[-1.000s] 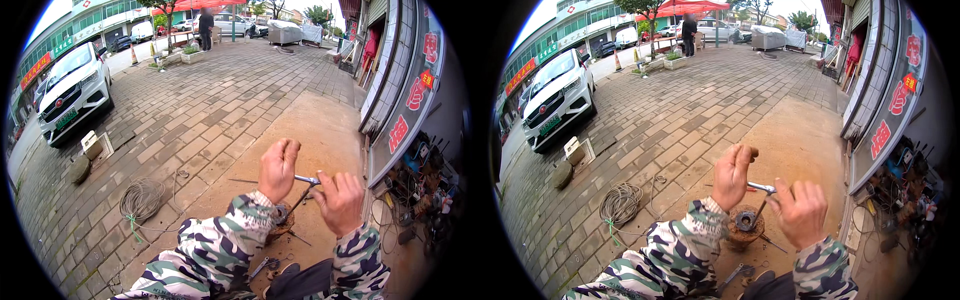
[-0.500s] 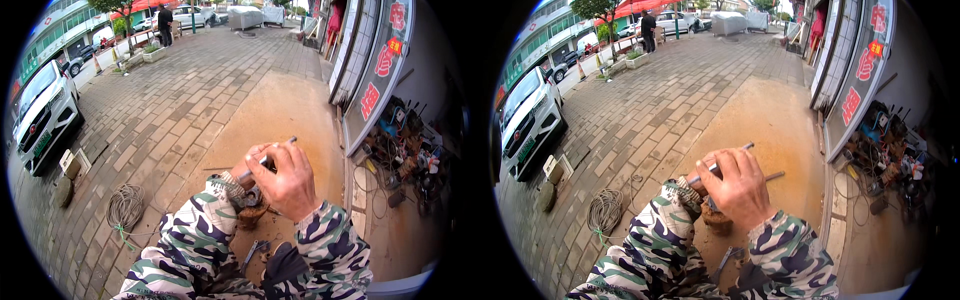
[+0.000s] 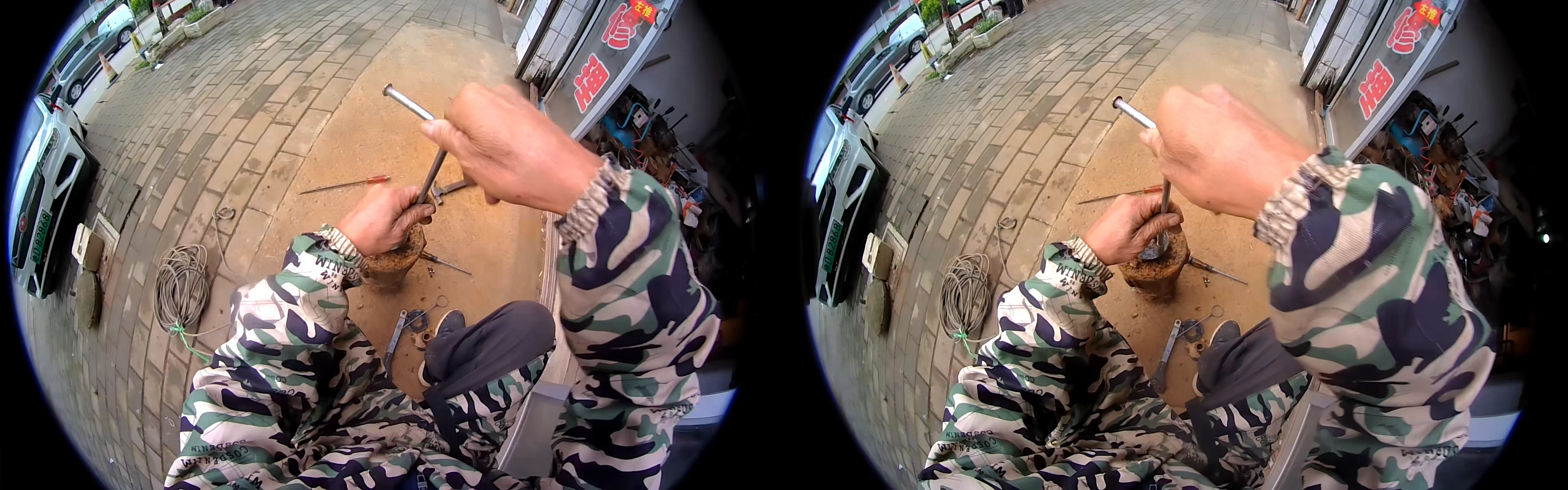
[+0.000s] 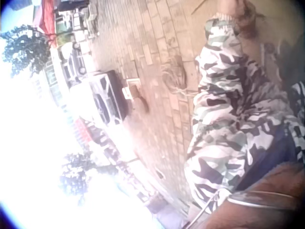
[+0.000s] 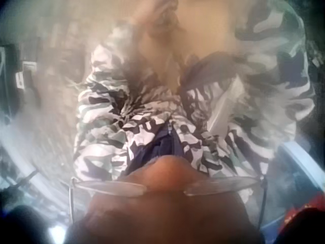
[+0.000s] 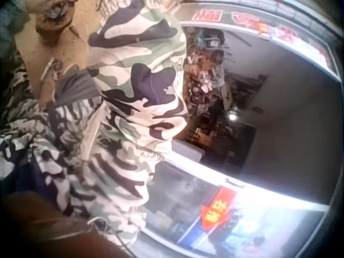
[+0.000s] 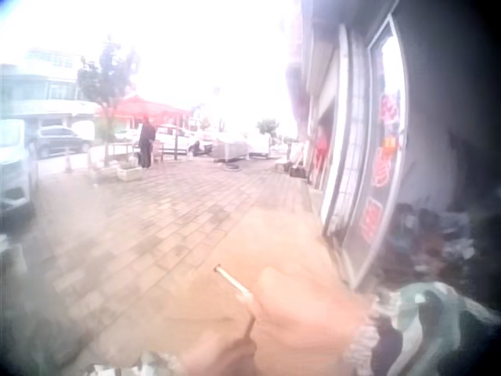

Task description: The person sits on the ground and uses a hammer and chisel to chip away at a circular metal part. They then use a wrench to tighten a bolt on the part. Finally, they use a file to smooth the edges of the part.

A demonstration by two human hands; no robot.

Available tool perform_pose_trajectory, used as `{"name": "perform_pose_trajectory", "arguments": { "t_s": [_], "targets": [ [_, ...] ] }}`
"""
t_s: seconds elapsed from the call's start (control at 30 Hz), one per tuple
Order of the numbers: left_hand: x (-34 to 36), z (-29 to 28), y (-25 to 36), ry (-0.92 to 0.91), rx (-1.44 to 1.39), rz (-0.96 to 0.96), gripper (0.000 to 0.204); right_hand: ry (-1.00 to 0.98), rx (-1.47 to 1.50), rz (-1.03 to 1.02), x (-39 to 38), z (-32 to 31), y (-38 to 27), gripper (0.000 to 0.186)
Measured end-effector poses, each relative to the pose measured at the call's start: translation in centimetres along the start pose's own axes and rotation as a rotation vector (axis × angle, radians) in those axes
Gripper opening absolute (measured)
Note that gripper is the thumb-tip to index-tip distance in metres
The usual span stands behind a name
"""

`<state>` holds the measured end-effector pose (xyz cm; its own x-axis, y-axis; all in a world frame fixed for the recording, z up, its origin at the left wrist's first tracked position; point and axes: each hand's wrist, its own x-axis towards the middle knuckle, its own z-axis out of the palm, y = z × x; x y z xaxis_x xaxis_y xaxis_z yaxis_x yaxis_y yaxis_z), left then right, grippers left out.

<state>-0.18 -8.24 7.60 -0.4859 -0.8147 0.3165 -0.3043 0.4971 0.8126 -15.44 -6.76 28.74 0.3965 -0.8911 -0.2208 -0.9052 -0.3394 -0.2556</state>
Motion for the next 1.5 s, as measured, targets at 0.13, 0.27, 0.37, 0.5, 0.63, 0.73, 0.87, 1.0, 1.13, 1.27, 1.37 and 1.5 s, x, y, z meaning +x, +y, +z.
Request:
{"name": "perform_pose_trajectory", "arguments": {
  "t_s": [0.13, 0.27, 0.37, 0.5, 0.63, 0.73, 0.87, 1.0, 1.13, 1.27, 1.37, 1.5],
  "targets": [
    [-0.8, -1.4, -1.4, -0.014, 0.04, 0.003, 0.017, 0.441, -0.781, -0.747, 1.0, 0.5, 1.8, 0.036],
    [-0.3, -0.4, -1.3, -0.046, 0.017, 0.057, 0.017, 0.343, -1.051, -0.881, 0.9, 0.6, 2.6, 0.029],
    [1.1, 1.2, -0.6, -0.065, -0.015, 0.073, 0.02, 0.319, -0.876, -0.63, 0.8, 0.9, 2.4, 0.037],
    [0.4, 0.4, -1.0, -0.08, -0.009, 0.02, 0.023, 0.012, -0.277, -0.061, 2.3, 0.1, 1.3, 0.029],
    [-0.2, -0.9, -1.1, -0.149, 0.112, -0.073, 0.02, 0.424, -0.802, -0.809, 1.6, -0.2, 1.3, 0.03],
    [0.5, -0.4, -0.6, -0.181, 0.067, -0.049, 0.022, 0.277, -1.11, -0.876, 0.3, -2.1, 0.0, 0.036],
    [0.1, -0.6, -0.8, -0.167, 0.048, -0.066, 0.022, 0.202, -1.102, -0.751, 0.8, -1.4, 1.6, 0.037],
    [0.1, -1.0, -0.3, -0.18, 0.035, -0.077, 0.021, 0.327, -1.007, -0.916, 0.9, -1.0, 2.3, 0.035],
    [1.1, -0.1, -0.1, -0.189, -0.002, -0.028, 0.021, 0.287, -1.034, -0.88, 0.5, -1.6, 2.3, 0.022],
    [0.1, -0.9, -0.8, -0.182, 0.032, -0.046, 0.021, 0.067, -0.29, -0.097, 2.0, 0.7, 0.1, 0.048],
    [0.1, -0.8, -1.2, -0.147, -0.009, -0.03, 0.021, 0.237, -0.462, -0.29, 2.1, 0.9, 0.9, 0.043],
    [0.4, -0.8, -0.8, -0.156, -0.022, -0.011, 0.019, 0.456, -0.85, -0.844, 1.3, -0.8, 1.4, 0.015]
  ]
}}
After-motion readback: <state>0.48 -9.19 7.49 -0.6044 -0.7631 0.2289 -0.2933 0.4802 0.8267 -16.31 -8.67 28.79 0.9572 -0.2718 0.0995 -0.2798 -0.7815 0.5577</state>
